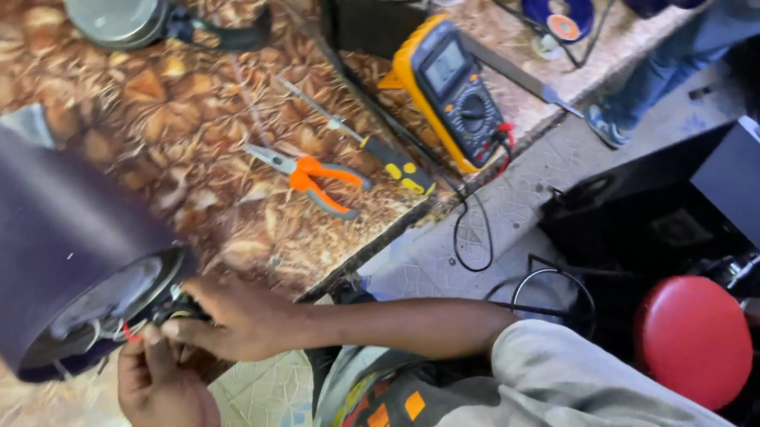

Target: Disassembling, inspecting, and reassembling the internal electrical components and connector of an electric kettle base.

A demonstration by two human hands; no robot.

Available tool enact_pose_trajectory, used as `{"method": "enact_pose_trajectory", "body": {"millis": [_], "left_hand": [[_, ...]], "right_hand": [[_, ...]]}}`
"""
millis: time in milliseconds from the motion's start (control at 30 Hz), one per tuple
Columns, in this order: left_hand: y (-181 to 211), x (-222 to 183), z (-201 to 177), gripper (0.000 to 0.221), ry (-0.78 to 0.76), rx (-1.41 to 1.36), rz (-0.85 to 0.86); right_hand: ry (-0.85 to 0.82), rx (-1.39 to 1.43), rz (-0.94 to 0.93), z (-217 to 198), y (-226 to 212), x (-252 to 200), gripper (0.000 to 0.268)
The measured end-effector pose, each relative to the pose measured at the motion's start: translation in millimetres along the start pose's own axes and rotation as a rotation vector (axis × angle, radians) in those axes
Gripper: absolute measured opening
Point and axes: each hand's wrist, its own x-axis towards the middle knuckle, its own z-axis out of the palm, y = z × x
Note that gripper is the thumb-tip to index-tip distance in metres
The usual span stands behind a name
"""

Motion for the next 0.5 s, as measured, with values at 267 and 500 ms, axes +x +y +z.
{"method": "enact_pose_trajectory", "body": {"millis": [267,500], "left_hand": [[1,-20,15,0.035,-0.201,-0.139,-0.003],[-38,35,-20,0.046,-0.126,-0.005,-0.273]], "right_hand": [[-0.243,0.452,0.232,-32,-18,-14,0.064],[-0.245,0.596,0.231,-32,-7,-13,0.062]]}}
